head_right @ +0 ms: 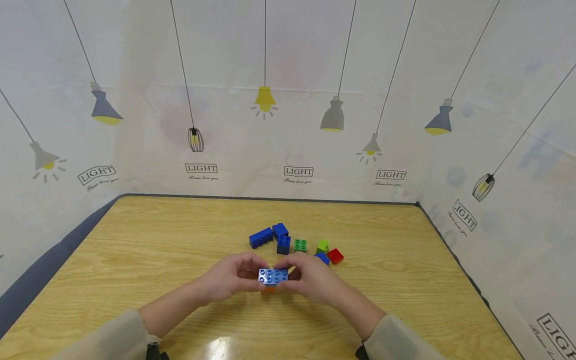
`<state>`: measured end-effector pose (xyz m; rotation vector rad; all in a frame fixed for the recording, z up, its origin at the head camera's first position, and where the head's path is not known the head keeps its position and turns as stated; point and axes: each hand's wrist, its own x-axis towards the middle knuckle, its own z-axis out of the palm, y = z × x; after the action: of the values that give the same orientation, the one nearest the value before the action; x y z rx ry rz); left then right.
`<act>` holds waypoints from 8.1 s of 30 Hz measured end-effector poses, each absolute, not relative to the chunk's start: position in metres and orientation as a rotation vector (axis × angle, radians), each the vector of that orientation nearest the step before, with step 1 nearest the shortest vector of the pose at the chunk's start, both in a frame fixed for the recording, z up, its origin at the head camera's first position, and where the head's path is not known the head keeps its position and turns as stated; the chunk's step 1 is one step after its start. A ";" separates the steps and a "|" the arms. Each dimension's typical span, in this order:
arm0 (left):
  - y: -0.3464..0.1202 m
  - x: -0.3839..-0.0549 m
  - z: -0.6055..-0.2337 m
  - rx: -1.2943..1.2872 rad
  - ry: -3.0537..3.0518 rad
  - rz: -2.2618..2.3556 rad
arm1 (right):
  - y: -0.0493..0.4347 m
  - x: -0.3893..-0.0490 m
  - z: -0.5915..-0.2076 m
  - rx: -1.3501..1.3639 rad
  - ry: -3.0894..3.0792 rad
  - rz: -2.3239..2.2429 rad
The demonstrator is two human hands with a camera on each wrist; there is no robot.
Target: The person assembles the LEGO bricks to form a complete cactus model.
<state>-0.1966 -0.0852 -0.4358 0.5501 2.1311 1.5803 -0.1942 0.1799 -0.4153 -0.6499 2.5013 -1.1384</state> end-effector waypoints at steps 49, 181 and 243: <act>-0.085 -0.200 -0.445 0.491 2.129 1.608 | 0.204 -0.202 -0.412 -0.609 2.584 -1.166; -0.086 -0.200 -0.446 0.535 2.123 1.622 | 0.167 -0.196 -0.416 -0.865 2.532 -1.235; -0.091 -0.203 -0.442 0.533 2.021 1.667 | 0.168 -0.198 -0.414 -0.924 2.712 -1.027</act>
<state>-0.2027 -0.0906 -0.4418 0.5329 2.0214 1.6669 -0.1979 0.1681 -0.4141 -0.9241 2.7120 -1.0269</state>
